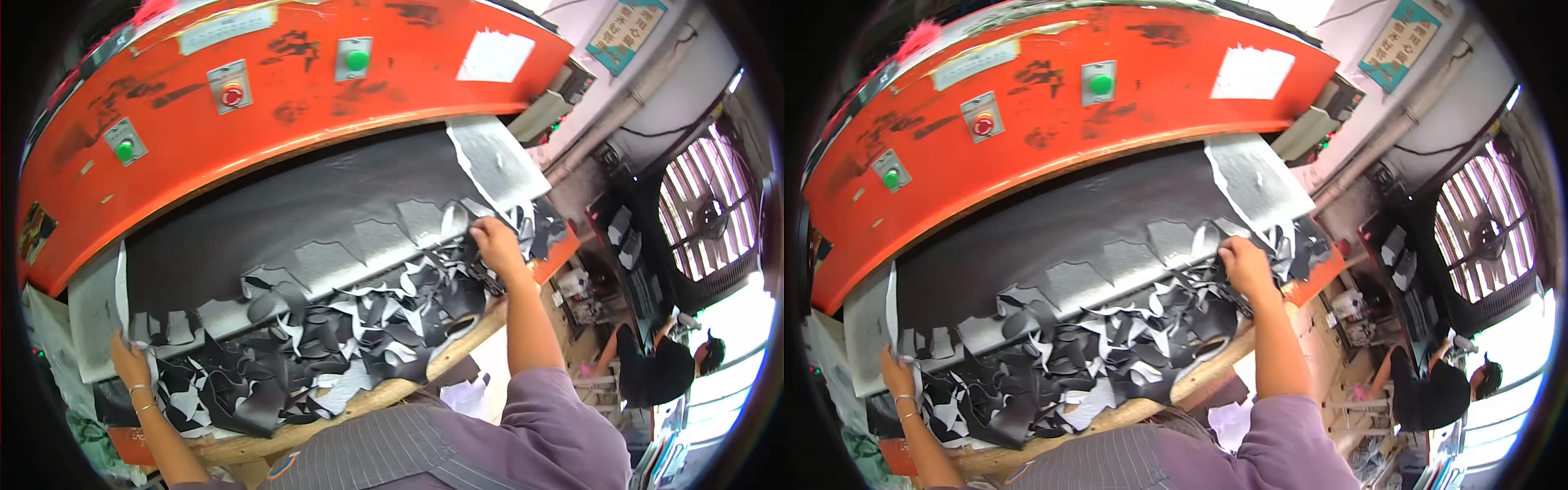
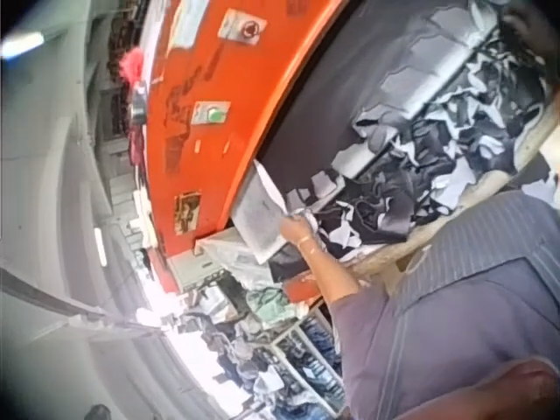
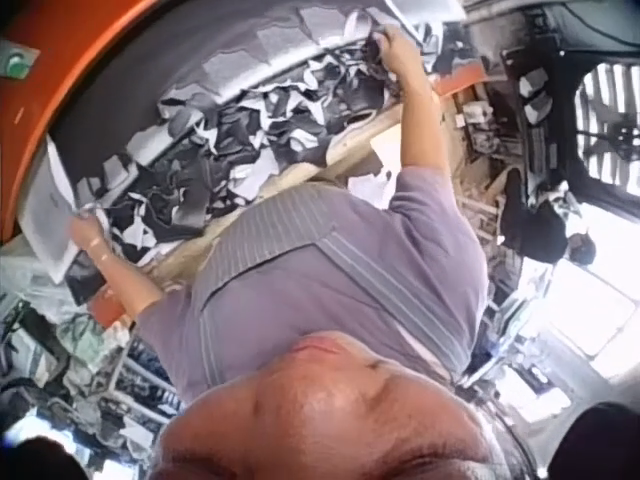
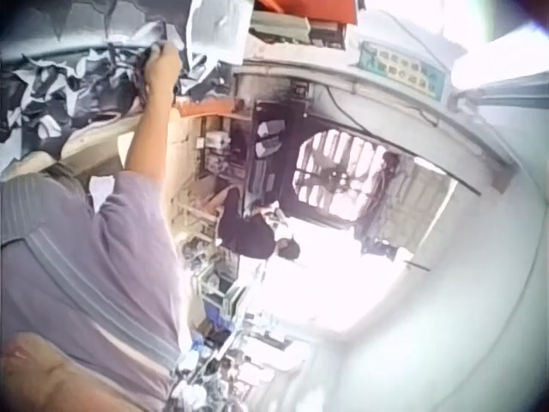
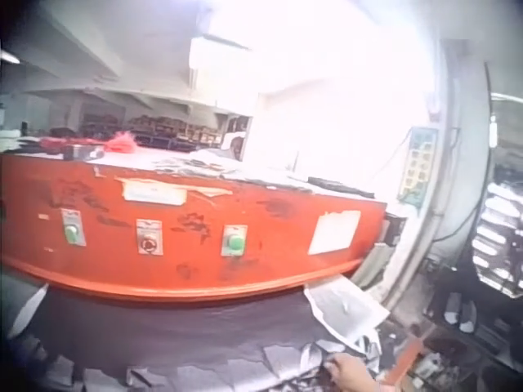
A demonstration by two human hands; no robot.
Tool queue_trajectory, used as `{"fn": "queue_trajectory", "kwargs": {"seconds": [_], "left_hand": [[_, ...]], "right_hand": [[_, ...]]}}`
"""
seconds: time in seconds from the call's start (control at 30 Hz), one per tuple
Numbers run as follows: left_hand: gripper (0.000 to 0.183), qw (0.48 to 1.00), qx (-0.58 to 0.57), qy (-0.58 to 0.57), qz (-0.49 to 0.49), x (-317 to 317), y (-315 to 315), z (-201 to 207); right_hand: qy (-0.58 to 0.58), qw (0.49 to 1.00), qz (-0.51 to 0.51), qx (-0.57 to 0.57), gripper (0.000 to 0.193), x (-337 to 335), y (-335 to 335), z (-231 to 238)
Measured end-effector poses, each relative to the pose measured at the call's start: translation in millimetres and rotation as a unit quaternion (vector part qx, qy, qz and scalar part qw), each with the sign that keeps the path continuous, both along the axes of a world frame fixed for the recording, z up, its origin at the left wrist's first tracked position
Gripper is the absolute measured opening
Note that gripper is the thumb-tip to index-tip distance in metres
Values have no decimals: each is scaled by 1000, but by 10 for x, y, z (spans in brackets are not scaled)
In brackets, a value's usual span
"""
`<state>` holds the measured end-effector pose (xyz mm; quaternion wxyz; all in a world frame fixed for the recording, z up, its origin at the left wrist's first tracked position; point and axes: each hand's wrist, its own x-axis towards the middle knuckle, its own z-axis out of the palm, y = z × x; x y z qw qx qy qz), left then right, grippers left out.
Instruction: Using a hydraulic press with a metal die to cut pieces from a sheet of material.
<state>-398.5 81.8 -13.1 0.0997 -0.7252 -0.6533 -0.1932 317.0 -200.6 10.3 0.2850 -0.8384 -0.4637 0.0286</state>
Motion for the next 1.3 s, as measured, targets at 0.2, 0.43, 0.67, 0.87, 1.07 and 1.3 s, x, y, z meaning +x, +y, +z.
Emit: {"fn": "queue_trajectory", "kwargs": {"seconds": [0.2, 0.43, 0.67, 0.87, 1.07, 1.3], "left_hand": [[61, 983, -63, 38, -169, 1995, -730, 473], [73, 894, -442, 58, -39, 1856, -2226, 214], [62, 804, -544, -94, -220, 1034, -2330, 1279], [34, 919, -276, -216, -182, 688, -1160, 1315], [28, 960, -157, -120, -199, 31, 106, 125], [52, 956, -92, -183, -211, -130, 353, -298]], "right_hand": [[-67, 971, 34, -229, 24, 299, -775, -121], [-210, 959, 56, -184, 18, 753, -1344, 52], [-179, 973, 100, -106, 12, 840, -1519, -11], [-9, 998, 67, -12, 11, -77, -1334, 676], [128, 971, 198, -40, 26, -2460, 712, 340], [80, 962, 253, -57, 26, -4780, 2907, 47]]}}
